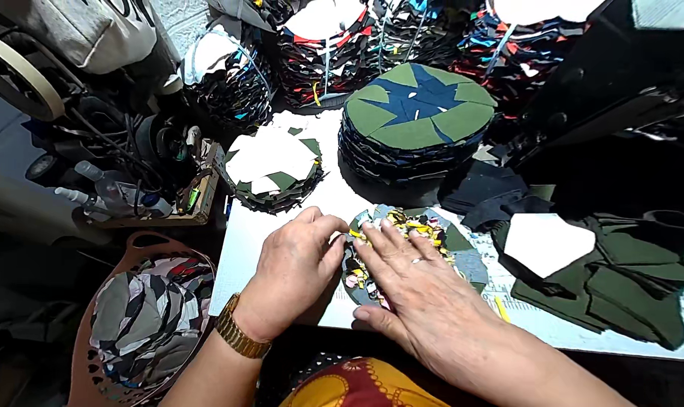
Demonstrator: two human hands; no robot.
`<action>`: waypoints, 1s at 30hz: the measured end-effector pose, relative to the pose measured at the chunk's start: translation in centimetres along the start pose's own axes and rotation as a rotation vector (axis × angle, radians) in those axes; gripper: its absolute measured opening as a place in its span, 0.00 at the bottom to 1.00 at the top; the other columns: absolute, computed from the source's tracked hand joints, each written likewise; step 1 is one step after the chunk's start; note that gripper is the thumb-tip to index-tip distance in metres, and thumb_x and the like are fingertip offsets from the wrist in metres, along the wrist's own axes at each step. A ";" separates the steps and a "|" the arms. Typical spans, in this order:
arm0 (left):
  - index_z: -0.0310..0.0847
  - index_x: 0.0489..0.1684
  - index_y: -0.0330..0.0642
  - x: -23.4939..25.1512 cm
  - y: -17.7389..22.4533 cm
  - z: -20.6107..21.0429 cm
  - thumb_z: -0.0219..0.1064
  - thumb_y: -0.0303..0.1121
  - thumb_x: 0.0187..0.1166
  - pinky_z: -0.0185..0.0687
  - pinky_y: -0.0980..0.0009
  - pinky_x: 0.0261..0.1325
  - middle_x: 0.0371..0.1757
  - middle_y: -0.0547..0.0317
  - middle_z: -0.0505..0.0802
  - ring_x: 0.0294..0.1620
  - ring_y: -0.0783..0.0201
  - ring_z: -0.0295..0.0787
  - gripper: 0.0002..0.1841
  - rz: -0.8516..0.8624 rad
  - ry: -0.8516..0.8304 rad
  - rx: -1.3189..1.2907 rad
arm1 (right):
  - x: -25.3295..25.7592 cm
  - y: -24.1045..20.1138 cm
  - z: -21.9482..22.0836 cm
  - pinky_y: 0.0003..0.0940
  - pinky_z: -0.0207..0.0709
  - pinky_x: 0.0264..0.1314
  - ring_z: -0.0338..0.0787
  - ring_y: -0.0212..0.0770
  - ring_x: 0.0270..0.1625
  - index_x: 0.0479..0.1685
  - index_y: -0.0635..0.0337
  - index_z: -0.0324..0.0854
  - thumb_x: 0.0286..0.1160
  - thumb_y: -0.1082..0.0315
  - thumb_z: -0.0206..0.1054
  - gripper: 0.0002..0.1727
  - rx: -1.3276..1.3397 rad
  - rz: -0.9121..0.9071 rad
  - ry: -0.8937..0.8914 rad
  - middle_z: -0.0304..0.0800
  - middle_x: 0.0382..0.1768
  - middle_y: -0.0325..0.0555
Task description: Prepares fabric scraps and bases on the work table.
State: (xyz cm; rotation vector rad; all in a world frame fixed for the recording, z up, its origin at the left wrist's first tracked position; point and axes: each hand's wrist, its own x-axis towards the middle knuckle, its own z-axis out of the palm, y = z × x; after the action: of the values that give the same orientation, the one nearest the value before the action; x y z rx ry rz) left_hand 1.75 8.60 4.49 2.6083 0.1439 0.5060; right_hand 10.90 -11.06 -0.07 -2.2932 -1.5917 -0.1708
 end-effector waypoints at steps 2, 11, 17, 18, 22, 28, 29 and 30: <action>0.92 0.46 0.51 -0.1 -0.1 -0.1 0.67 0.37 0.82 0.75 0.75 0.27 0.32 0.68 0.82 0.26 0.73 0.76 0.08 -0.021 -0.010 0.013 | 0.0 -0.1 0.5 0.67 0.47 0.92 0.55 0.56 0.94 0.89 0.55 0.67 0.82 0.24 0.32 0.51 -0.005 -0.004 -0.022 0.61 0.91 0.54; 0.94 0.44 0.56 -0.7 0.2 1.2 0.69 0.40 0.80 0.77 0.77 0.29 0.31 0.71 0.82 0.27 0.76 0.78 0.07 0.050 -0.075 -0.014 | -1.4 0.6 0.4 0.65 0.42 0.94 0.52 0.52 0.95 0.91 0.57 0.64 0.82 0.25 0.32 0.52 0.015 -0.001 0.016 0.60 0.92 0.50; 0.95 0.46 0.57 -0.3 0.7 1.2 0.67 0.43 0.80 0.74 0.74 0.28 0.30 0.69 0.81 0.27 0.73 0.77 0.10 0.093 -0.103 0.141 | -1.7 1.4 -0.9 0.62 0.43 0.95 0.54 0.49 0.95 0.90 0.56 0.65 0.86 0.29 0.35 0.47 0.136 -0.001 0.034 0.62 0.91 0.48; 0.95 0.46 0.57 -0.4 0.6 1.1 0.67 0.43 0.81 0.74 0.74 0.28 0.30 0.69 0.81 0.27 0.73 0.78 0.10 0.091 -0.105 0.145 | -1.9 1.6 -1.1 0.63 0.43 0.95 0.53 0.50 0.95 0.91 0.56 0.64 0.86 0.29 0.34 0.47 0.119 -0.002 0.038 0.61 0.91 0.48; 0.95 0.47 0.58 -0.6 0.4 0.9 0.68 0.43 0.80 0.77 0.75 0.30 0.32 0.70 0.83 0.29 0.74 0.79 0.09 0.092 -0.154 0.100 | -3.0 2.2 0.2 0.67 0.45 0.92 0.52 0.53 0.95 0.91 0.56 0.65 0.82 0.25 0.32 0.51 0.004 0.022 0.032 0.58 0.93 0.49; 0.93 0.47 0.52 -0.5 0.0 -0.4 0.68 0.37 0.80 0.78 0.73 0.30 0.33 0.68 0.83 0.29 0.73 0.79 0.08 0.056 -0.057 0.051 | -2.4 1.2 -1.0 0.69 0.44 0.92 0.54 0.55 0.94 0.89 0.56 0.67 0.80 0.23 0.32 0.54 0.054 -0.029 0.047 0.61 0.91 0.52; 0.93 0.45 0.52 -0.6 -0.2 -0.7 0.68 0.37 0.79 0.76 0.73 0.29 0.33 0.68 0.83 0.27 0.73 0.77 0.07 0.046 -0.055 0.061 | -2.4 0.9 -0.9 0.69 0.44 0.92 0.55 0.56 0.94 0.88 0.55 0.69 0.81 0.23 0.32 0.52 0.060 -0.055 0.051 0.61 0.91 0.52; 0.92 0.44 0.52 -0.7 -0.4 -1.0 0.69 0.38 0.79 0.75 0.73 0.29 0.32 0.68 0.82 0.27 0.73 0.76 0.06 0.038 -0.075 0.073 | -2.4 0.7 -0.4 0.69 0.44 0.92 0.55 0.55 0.94 0.88 0.52 0.70 0.81 0.23 0.32 0.51 0.063 -0.073 0.045 0.61 0.91 0.50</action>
State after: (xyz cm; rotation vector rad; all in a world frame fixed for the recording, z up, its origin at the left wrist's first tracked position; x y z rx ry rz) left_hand 0.75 9.26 4.93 2.7014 0.0901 0.4231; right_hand 10.67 -13.55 -0.50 -2.1699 -1.6360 -0.1865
